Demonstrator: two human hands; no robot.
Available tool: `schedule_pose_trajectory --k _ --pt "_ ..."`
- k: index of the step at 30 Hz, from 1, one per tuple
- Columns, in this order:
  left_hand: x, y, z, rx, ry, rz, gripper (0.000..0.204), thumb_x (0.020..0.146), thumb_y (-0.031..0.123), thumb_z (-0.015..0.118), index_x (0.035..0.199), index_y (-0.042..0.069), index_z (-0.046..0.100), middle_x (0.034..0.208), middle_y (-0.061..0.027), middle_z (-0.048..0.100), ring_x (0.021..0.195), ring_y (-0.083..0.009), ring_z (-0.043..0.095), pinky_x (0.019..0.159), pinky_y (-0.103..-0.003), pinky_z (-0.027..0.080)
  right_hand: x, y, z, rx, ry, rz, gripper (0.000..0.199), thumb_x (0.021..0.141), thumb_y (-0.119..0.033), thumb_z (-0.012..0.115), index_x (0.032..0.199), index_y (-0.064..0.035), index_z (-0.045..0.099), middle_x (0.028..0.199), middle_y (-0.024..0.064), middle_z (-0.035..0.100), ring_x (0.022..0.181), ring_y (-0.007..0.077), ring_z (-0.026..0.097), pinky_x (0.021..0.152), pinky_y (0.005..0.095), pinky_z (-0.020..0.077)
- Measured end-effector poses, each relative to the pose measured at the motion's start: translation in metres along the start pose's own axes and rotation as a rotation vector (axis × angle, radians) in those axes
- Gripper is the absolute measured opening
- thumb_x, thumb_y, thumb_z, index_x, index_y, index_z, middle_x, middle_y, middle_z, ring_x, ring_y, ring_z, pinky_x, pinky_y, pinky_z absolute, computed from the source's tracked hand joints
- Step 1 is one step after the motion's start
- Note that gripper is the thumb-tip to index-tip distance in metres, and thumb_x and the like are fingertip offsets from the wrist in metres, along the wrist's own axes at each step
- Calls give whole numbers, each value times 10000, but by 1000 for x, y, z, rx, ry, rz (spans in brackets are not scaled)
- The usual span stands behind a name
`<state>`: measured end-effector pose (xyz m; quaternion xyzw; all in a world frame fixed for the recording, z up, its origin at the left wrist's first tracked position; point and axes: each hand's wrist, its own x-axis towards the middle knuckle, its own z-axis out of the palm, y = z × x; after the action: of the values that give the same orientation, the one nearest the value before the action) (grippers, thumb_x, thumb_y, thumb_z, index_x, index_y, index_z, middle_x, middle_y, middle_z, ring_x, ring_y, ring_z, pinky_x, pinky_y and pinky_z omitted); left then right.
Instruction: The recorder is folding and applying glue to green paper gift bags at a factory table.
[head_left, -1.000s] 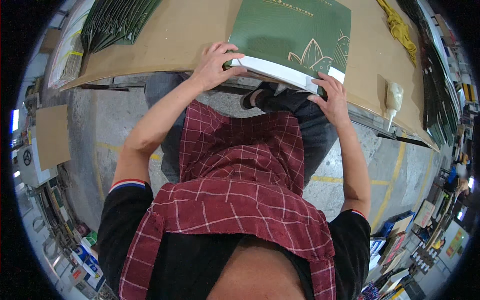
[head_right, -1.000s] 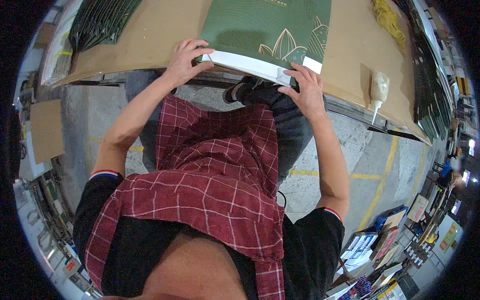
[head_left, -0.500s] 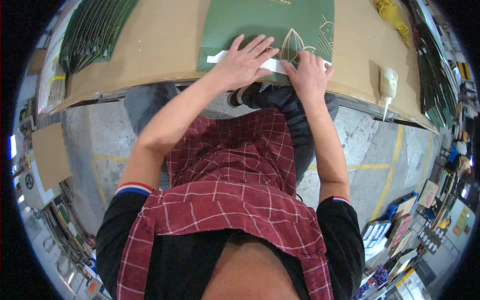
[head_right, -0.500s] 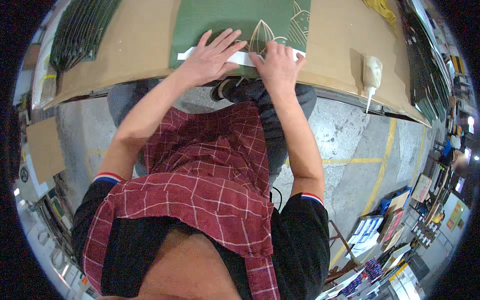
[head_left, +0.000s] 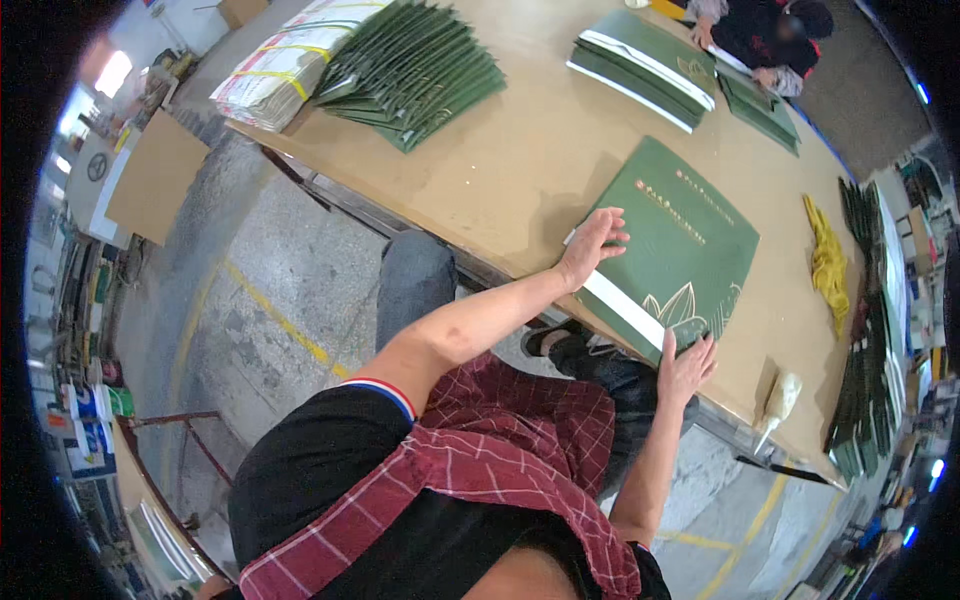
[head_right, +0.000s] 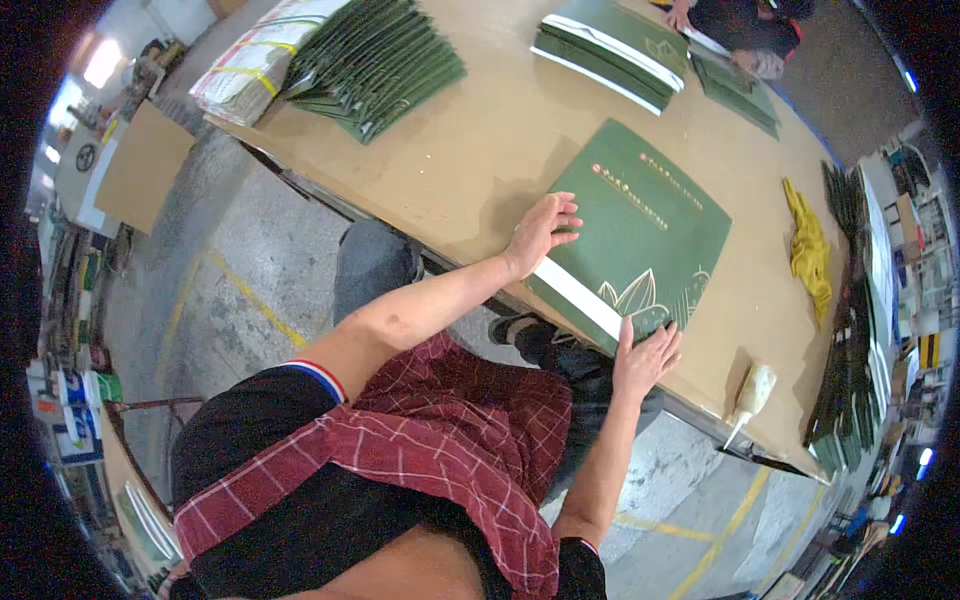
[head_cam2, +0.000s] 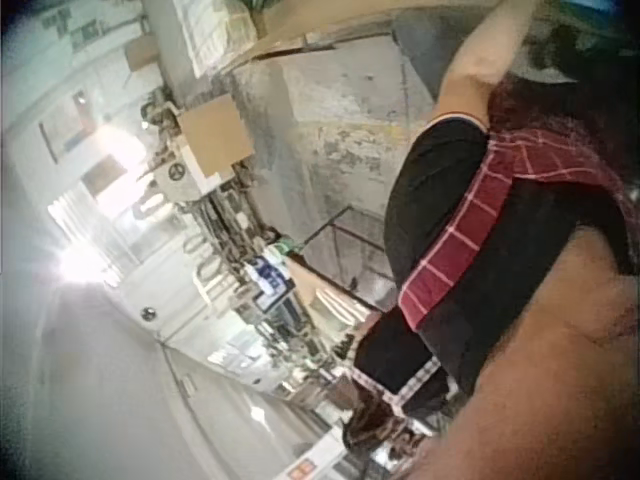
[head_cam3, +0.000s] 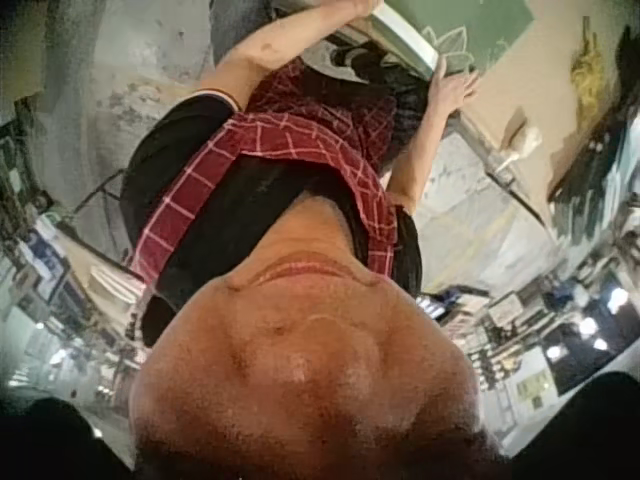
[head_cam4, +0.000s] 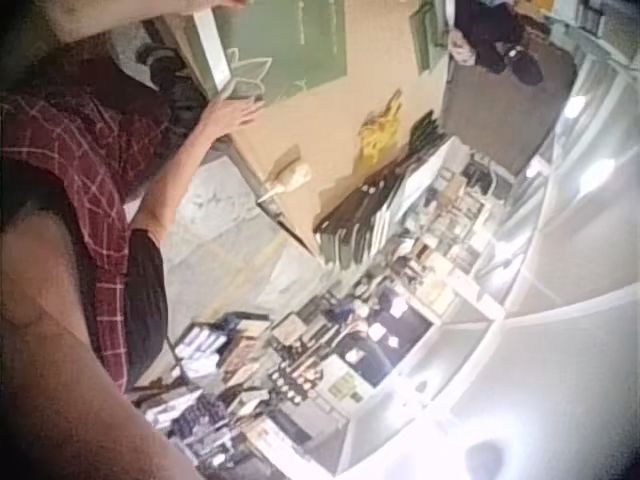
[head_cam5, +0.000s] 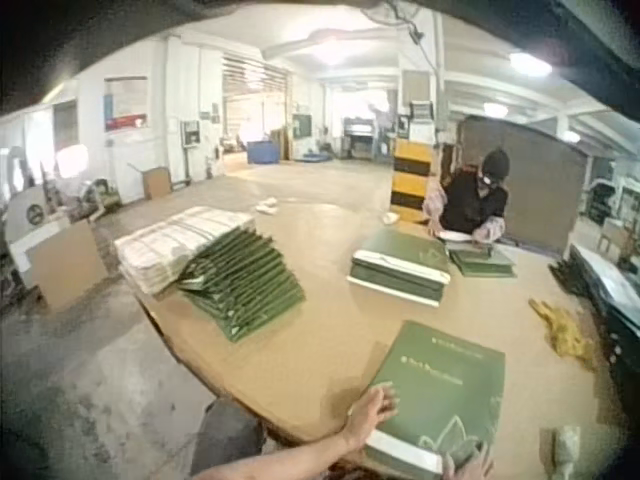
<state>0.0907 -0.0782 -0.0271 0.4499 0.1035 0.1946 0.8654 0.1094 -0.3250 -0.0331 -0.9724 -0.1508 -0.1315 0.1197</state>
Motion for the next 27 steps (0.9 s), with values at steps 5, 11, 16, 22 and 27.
schedule_pose_trajectory --k 5,11,16,22,27 --pt "6 5 -8 -86 32 29 477 902 449 379 1174 58 404 1031 -79 430 912 -171 507 810 -321 451 -12 -13 -22 558 -68 49 718 696 -238 718 1213 81 334 1179 244 418 1094 326 421 940 389 322" --pt "20 55 -24 383 73 212 368 877 327 481 1135 68 444 943 -79 486 873 -180 521 799 -324 448 10 -49 -37 1140 -124 305 748 648 2 697 1274 11 287 1182 123 416 1077 218 403 926 313 326" --pt "83 158 -168 2057 297 593 516 717 91 540 1217 108 416 1262 -165 391 1232 -308 305 984 -550 207 40 -92 -40 1363 -196 325 846 642 82 659 1342 11 188 1280 134 347 1125 231 387 972 307 296" --pt "97 212 -208 2576 43 639 358 757 152 515 1111 103 496 1227 -130 416 1201 -289 340 916 -614 253 53 -169 -13 1395 -262 290 792 625 71 674 1294 30 252 1204 128 404 1065 222 435 915 302 354" --pt "110 249 -193 2371 101 663 270 708 117 555 975 91 527 1019 -82 507 1066 -288 452 857 -514 350 66 -258 15 1312 -419 331 582 641 54 641 1170 -10 407 1044 88 514 933 201 514 807 306 431"
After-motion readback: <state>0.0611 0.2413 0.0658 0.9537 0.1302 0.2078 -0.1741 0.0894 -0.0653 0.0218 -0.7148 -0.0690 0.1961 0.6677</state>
